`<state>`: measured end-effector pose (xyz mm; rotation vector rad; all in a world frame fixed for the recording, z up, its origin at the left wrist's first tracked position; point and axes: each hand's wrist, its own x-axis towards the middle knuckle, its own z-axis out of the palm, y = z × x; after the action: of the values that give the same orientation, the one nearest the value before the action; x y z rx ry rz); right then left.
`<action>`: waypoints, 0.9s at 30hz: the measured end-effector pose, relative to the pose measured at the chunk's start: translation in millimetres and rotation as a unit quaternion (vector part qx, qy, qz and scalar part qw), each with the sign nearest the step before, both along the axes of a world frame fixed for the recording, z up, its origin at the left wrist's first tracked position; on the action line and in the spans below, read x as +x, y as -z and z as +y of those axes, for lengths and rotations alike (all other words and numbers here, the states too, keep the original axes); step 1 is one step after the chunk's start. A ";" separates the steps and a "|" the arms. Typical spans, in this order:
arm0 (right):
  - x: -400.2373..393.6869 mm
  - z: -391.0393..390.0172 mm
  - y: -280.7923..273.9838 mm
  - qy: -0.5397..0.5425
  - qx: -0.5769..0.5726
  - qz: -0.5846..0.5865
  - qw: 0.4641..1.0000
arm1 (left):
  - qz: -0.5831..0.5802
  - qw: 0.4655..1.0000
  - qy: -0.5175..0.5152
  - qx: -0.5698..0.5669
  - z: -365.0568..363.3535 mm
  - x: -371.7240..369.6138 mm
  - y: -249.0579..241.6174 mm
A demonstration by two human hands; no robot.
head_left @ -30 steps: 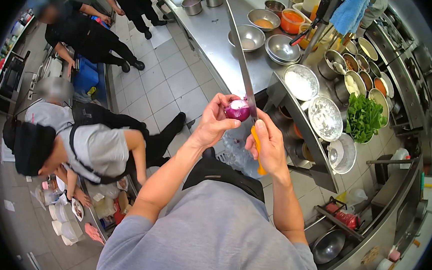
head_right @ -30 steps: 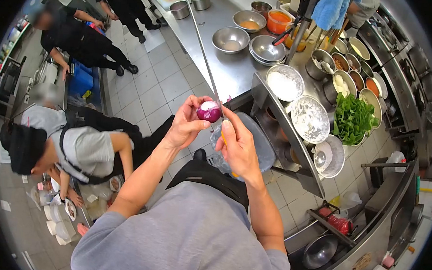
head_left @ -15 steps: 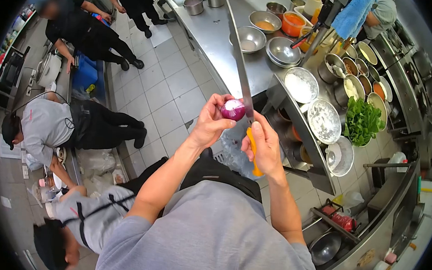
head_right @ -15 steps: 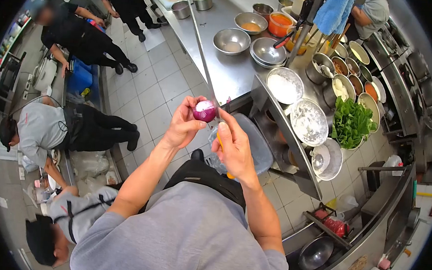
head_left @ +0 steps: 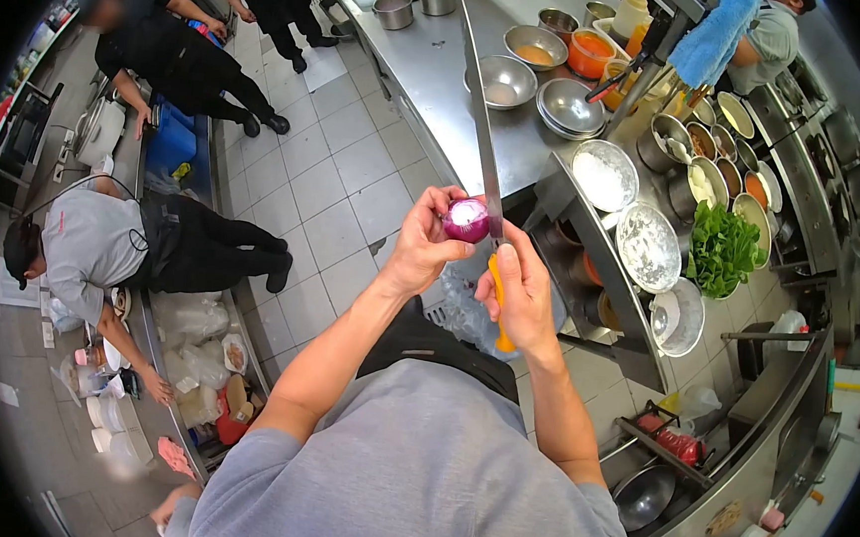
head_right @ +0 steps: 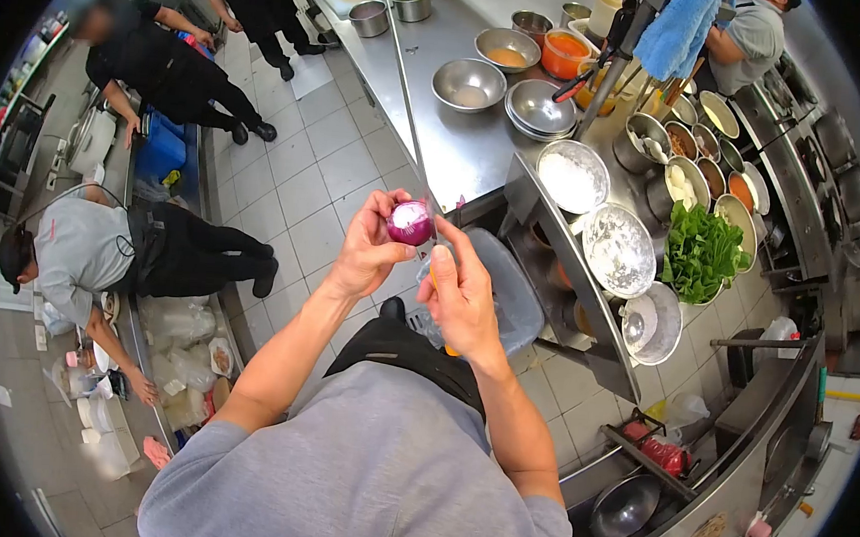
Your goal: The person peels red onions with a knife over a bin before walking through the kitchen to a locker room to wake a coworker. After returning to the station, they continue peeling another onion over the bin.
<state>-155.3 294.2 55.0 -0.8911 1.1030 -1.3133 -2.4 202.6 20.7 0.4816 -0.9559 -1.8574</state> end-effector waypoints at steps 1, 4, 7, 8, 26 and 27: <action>2.1 -0.3 -0.1 0.005 -0.004 0.023 1.000 | -0.004 1.000 -0.001 -0.003 0.6 0.4 0.6; 5.1 -2.1 -0.6 0.008 -0.009 0.040 0.999 | -0.004 1.000 0.004 -0.027 -0.4 4.4 3.6; 8.2 -2.8 0.8 0.011 -0.013 0.011 1.000 | 0.037 0.999 0.015 0.022 0.1 10.6 1.5; 9.6 -3.4 0.9 0.013 -0.016 -0.003 1.000 | 0.048 0.998 0.019 0.035 -0.2 12.6 0.0; 30.6 -16.3 -6.7 -0.017 -0.011 -0.025 0.999 | 0.070 0.996 0.002 0.054 -2.8 32.6 15.1; 31.2 -16.5 -8.0 -0.015 -0.011 -0.036 0.999 | 0.084 0.994 0.003 0.071 -2.6 32.5 15.2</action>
<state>-124.1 277.7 63.0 -0.8664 1.0170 -1.3246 30.1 200.1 5.5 0.4017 -0.7170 -1.9463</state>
